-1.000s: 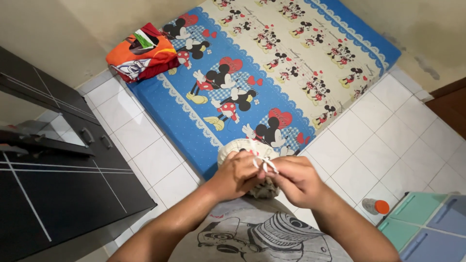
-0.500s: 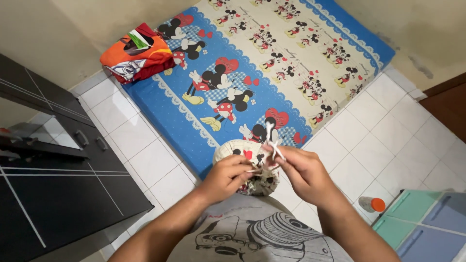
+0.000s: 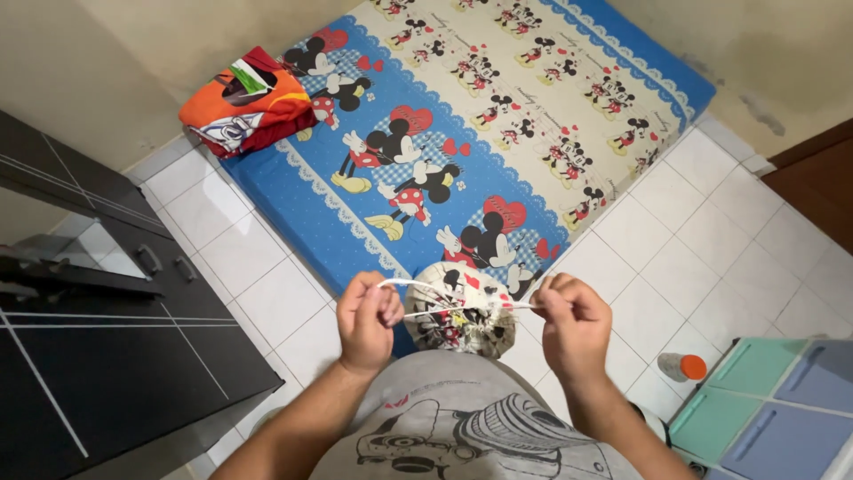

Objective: The person folds a striped garment and places it into a blue drawstring bag, then ties the bag closed. The person then moves to a different area and opens a zebra-striped bag, removes a folded cloth, and places it into the blue bag before tying it again.

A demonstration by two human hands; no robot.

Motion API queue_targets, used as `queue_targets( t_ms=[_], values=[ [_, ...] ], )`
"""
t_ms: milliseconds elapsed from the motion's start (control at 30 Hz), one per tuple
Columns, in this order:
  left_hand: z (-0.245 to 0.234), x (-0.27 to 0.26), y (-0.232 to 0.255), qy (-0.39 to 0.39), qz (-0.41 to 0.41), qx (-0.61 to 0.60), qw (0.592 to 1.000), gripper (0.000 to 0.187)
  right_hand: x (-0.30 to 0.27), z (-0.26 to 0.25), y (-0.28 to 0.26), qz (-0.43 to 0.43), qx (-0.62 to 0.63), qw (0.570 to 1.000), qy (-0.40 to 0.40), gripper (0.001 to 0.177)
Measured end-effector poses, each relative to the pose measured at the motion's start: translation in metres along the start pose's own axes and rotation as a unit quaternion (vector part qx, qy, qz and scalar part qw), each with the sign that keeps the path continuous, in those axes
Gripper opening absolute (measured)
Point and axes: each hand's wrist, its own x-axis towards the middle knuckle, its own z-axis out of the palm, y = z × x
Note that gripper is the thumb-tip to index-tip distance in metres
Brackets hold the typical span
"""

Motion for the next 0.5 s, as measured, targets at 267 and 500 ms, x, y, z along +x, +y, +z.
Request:
queue_targets(
  t_ms=[267, 500],
  values=[
    [0.012, 0.01, 0.039, 0.124, -0.033, -0.168, 0.977, 0.023, -0.012, -0.01, -0.005, 0.106, 0.288, 0.951, -0.046, 0.038],
    [0.028, -0.002, 0.042, 0.035, -0.103, -0.238, 0.965, 0.016, -0.032, -0.005, 0.016, 0.147, 0.323, 0.926, -0.125, 0.024]
  ],
)
